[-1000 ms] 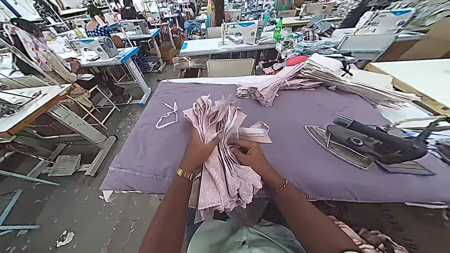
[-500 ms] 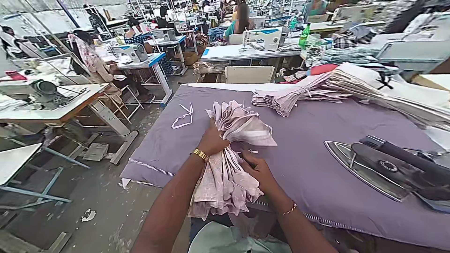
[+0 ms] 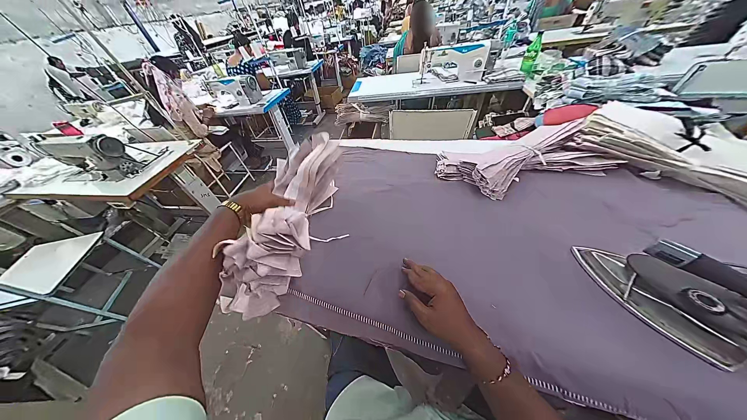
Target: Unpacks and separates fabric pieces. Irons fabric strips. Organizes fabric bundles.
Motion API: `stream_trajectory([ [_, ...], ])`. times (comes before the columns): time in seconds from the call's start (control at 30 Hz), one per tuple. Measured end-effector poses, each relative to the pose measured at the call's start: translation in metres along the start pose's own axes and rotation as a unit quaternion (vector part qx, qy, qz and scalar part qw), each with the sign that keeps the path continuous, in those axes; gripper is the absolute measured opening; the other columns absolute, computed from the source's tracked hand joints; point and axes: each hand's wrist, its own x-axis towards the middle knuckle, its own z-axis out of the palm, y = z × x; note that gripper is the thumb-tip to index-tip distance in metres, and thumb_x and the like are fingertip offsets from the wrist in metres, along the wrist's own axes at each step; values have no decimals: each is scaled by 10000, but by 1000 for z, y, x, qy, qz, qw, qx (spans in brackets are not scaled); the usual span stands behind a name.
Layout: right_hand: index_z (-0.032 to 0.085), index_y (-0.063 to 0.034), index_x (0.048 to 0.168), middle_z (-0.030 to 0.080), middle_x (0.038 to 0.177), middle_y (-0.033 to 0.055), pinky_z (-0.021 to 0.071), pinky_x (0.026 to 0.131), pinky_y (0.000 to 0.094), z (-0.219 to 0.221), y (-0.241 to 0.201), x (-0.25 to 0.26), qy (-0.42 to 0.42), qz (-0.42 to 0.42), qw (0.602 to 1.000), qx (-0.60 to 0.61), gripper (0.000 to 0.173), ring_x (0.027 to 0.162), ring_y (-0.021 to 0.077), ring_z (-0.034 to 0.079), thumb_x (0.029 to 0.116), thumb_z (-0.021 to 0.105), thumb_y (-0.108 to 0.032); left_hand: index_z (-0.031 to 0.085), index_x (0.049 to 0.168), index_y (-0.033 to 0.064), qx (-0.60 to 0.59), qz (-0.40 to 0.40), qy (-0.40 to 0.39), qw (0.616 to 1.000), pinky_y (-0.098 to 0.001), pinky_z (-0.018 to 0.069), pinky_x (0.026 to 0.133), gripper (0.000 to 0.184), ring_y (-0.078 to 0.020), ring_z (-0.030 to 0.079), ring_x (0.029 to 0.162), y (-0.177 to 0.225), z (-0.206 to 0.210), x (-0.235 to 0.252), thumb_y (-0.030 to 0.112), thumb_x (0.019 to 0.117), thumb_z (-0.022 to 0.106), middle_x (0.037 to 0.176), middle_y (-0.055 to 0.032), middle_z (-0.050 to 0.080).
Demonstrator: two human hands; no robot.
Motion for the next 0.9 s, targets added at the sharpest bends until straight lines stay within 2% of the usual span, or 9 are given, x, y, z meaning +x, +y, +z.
stream_trajectory([
  [0.07, 747, -105, 1260, 632, 1442, 26, 469, 1128, 365, 1, -1, 0, 6, -14, 1000, -22, 420, 1343, 162, 572, 978, 631, -393, 496, 1440, 59, 51, -57, 0, 997, -475, 570, 902, 659, -257, 689, 1041, -43, 9, 5, 133, 864, 807, 1204, -170, 684],
  [0.17, 749, -114, 1259, 635, 1438, 14, 472, 1125, 352, 2, -2, 0, 7, -18, 999, -34, 413, 1339, 152, 571, 979, 625, -391, 187, 1612, 94, 95, -102, 13, 990, -524, 509, 1049, 978, -324, 593, 1285, -60, 17, 6, 170, 873, 823, 1459, -213, 537],
  [0.2, 749, -111, 1257, 635, 1436, 19, 469, 1130, 356, 2, -3, 0, 7, -20, 999, -34, 409, 1342, 154, 568, 982, 626, -387, 166, 1613, 64, 126, -99, 14, 987, -539, 487, 1072, 991, -347, 574, 1307, -55, 18, 3, 174, 876, 818, 1464, -238, 525],
  [0.3, 755, -119, 1246, 643, 1426, 12, 463, 1136, 361, 3, -1, 1, 3, -36, 999, -41, 406, 1340, 152, 570, 981, 624, -397, 339, 1544, 37, 227, -52, 11, 972, -526, 483, 1085, 904, -321, 612, 1258, -50, 13, -2, 328, 857, 849, 1354, -211, 618],
  [0.43, 759, -126, 1243, 658, 1404, 2, 470, 1133, 363, 4, 2, 1, 15, -49, 998, -35, 398, 1320, 141, 586, 981, 625, -394, 614, 1334, 52, 431, -92, 108, 891, -677, 502, 964, 907, -417, 644, 1163, -37, 0, -4, 710, 736, 798, 1220, -228, 672],
  [0.5, 758, -124, 1241, 663, 1396, 2, 477, 1131, 365, 4, 1, 0, 22, -47, 998, -29, 390, 1315, 145, 592, 986, 625, -387, 722, 1136, 44, 476, -66, 153, 864, -686, 520, 926, 642, -434, 638, 1135, -4, 7, -14, 581, 796, 814, 1158, -222, 680],
  [0.6, 762, -116, 1230, 678, 1374, 8, 487, 1121, 360, 6, 0, 0, 33, -51, 998, -19, 376, 1300, 144, 604, 991, 628, -374, 777, 1033, 89, 459, 35, 154, 875, -659, 537, 914, 229, -388, 679, 1074, 41, 37, -18, 275, 937, 683, 1070, -170, 728],
  [0.77, 778, -87, 1169, 713, 1308, 36, 530, 1077, 344, 1, -2, -2, 83, -68, 994, 11, 302, 1230, 138, 656, 995, 630, -283, 767, 989, 45, 506, 87, 116, 850, -604, 547, 950, 262, -363, 685, 1046, 46, 97, 28, 292, 908, 731, 1015, -160, 728],
  [0.9, 793, -66, 1098, 740, 1245, 45, 565, 1028, 331, -3, 0, -6, 142, -65, 987, 45, 244, 1170, 138, 688, 975, 644, -215, 772, 919, 82, 524, 63, 138, 838, -612, 520, 989, 315, -354, 666, 1078, 28, 108, 59, 390, 859, 751, 994, -135, 726],
])
